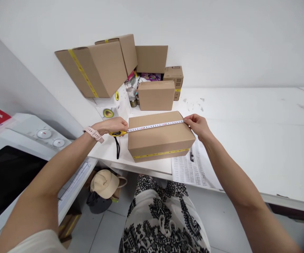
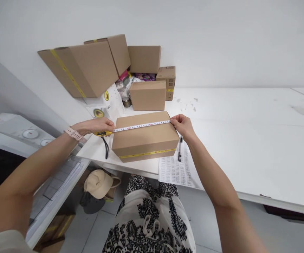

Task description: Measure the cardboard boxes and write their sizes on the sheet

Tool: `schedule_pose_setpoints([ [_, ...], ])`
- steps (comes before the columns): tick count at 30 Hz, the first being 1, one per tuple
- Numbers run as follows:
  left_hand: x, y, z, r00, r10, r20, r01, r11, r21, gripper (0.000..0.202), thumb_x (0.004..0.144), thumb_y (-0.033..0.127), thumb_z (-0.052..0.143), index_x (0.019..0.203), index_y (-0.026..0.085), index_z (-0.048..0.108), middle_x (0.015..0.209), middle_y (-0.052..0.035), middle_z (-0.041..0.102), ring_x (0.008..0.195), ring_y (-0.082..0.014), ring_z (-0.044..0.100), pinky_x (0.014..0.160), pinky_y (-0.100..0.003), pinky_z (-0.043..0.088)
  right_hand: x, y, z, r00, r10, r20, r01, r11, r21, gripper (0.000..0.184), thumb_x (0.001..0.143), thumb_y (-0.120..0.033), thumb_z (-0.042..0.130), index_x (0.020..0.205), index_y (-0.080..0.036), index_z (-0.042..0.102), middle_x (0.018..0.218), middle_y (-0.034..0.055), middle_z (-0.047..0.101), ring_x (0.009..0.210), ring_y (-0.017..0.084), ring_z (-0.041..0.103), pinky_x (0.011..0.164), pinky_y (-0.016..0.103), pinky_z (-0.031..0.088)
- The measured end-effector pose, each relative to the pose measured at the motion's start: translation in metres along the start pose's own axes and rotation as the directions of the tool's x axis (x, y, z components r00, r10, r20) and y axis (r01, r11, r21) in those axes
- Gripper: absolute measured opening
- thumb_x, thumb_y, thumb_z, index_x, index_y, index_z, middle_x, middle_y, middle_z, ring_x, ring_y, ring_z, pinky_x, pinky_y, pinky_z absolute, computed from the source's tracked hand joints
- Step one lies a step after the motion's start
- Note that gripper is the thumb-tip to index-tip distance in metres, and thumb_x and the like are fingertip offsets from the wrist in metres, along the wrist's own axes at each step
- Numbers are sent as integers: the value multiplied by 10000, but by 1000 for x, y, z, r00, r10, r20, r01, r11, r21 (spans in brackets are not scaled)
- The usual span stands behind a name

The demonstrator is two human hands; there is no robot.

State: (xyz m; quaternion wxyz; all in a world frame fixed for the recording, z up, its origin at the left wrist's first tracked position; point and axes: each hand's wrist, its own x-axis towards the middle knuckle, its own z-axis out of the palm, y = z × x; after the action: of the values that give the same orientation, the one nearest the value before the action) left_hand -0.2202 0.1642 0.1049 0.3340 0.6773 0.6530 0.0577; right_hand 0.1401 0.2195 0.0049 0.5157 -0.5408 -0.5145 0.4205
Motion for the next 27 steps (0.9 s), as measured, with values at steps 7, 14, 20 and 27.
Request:
schedule_pose_setpoints([
  [7,-27,30,-9,990,-28,-136,35,998,49,135,624,315,648,604,182,652,591,-38,626,540,-152,508,515,-274,305,5,-32,-18,997,-77,24,75,995,65,207,689,-254,773,833,-197,636,726,-5,613,680,138,607,604,284,534],
  [14,-121,64,71,996,55,72,-12,865,-501,375,781,457,733,1076,226,726,719,-21,649,571,-160,542,525,-264,383,35,-76,-13,952,-223,208,179,961,209,240,720,-192,781,884,-213,607,768,-3,611,754,150,636,760,344,588],
  [20,-130,86,186,982,174,-69,-130,373,-919,416,851,501,720,1149,220,648,1005,-58,676,893,-187,637,776,-284,497,67,-72,47,814,-148,561,121,989,85,257,702,-88,766,875,-202,614,741,-12,594,714,131,576,748,307,526],
  [27,-102,108,225,979,88,-182,-198,230,-953,479,884,524,705,1234,219,588,1071,-58,682,971,-204,644,903,-330,498,80,-60,80,764,-28,645,219,951,-218,229,691,-82,735,851,-211,635,797,3,640,674,144,546,634,283,440],
])
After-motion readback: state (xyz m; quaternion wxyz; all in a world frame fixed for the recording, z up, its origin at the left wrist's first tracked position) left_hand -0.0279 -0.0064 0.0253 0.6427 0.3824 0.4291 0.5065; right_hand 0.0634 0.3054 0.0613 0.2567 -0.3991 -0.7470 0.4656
